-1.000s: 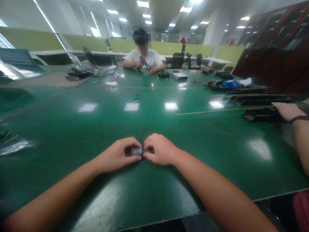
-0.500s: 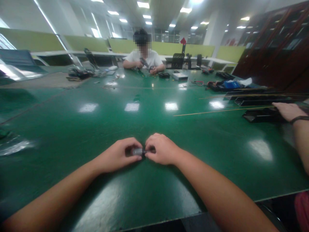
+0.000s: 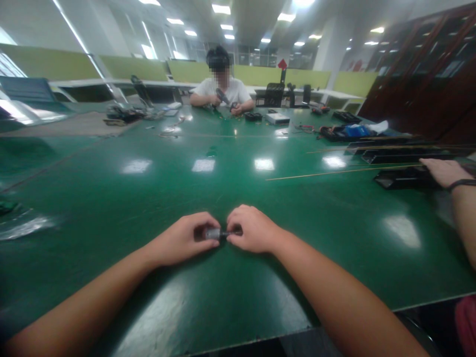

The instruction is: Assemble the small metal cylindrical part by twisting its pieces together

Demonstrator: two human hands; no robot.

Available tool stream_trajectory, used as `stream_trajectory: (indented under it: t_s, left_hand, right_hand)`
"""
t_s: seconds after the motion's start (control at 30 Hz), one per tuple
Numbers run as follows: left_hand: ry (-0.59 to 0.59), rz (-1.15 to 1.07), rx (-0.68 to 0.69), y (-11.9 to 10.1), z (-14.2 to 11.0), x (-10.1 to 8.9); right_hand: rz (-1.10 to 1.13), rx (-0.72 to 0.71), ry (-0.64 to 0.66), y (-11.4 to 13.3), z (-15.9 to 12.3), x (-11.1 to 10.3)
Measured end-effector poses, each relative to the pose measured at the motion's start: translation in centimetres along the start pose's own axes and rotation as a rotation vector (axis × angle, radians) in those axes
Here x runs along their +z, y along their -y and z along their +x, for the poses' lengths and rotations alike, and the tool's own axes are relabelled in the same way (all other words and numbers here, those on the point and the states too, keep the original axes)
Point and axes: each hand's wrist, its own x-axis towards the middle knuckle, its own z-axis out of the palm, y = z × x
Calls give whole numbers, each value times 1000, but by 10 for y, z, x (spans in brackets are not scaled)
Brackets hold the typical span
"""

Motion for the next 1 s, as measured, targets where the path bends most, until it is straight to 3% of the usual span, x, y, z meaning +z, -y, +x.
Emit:
stream_trajectory:
  t_s: [1.0]
  left_hand:
    - [7, -2, -17, 1, 0, 0]
  right_hand:
    - [-63, 91, 120, -1, -5, -17]
